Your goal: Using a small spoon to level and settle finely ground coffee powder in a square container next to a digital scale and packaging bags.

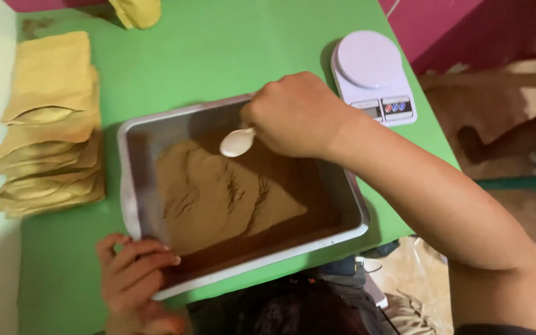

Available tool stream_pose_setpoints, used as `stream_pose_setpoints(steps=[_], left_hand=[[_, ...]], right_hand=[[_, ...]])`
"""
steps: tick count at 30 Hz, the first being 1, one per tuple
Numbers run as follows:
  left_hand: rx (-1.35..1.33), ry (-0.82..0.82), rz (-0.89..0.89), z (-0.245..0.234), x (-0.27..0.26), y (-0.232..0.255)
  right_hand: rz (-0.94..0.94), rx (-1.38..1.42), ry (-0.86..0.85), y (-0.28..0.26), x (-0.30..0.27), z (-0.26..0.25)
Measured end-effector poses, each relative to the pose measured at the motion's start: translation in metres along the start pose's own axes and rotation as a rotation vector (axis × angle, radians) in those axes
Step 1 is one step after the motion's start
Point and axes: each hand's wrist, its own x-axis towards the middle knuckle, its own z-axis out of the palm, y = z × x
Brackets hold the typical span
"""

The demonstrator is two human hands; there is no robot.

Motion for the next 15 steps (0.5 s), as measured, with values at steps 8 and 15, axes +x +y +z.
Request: stream_pose_setpoints(steps=[8,15], left_hand=[[-0.388,0.220,0.162,-0.043,0.123,-0.033],[-0.335,0.366,0.077,0.033,0.077,-0.159]], right_hand=[[0.114,0.104,-0.128,-0.001,0.011,-0.022],[0.035,0.078,-0.084,-0.042,0.060,0.006]])
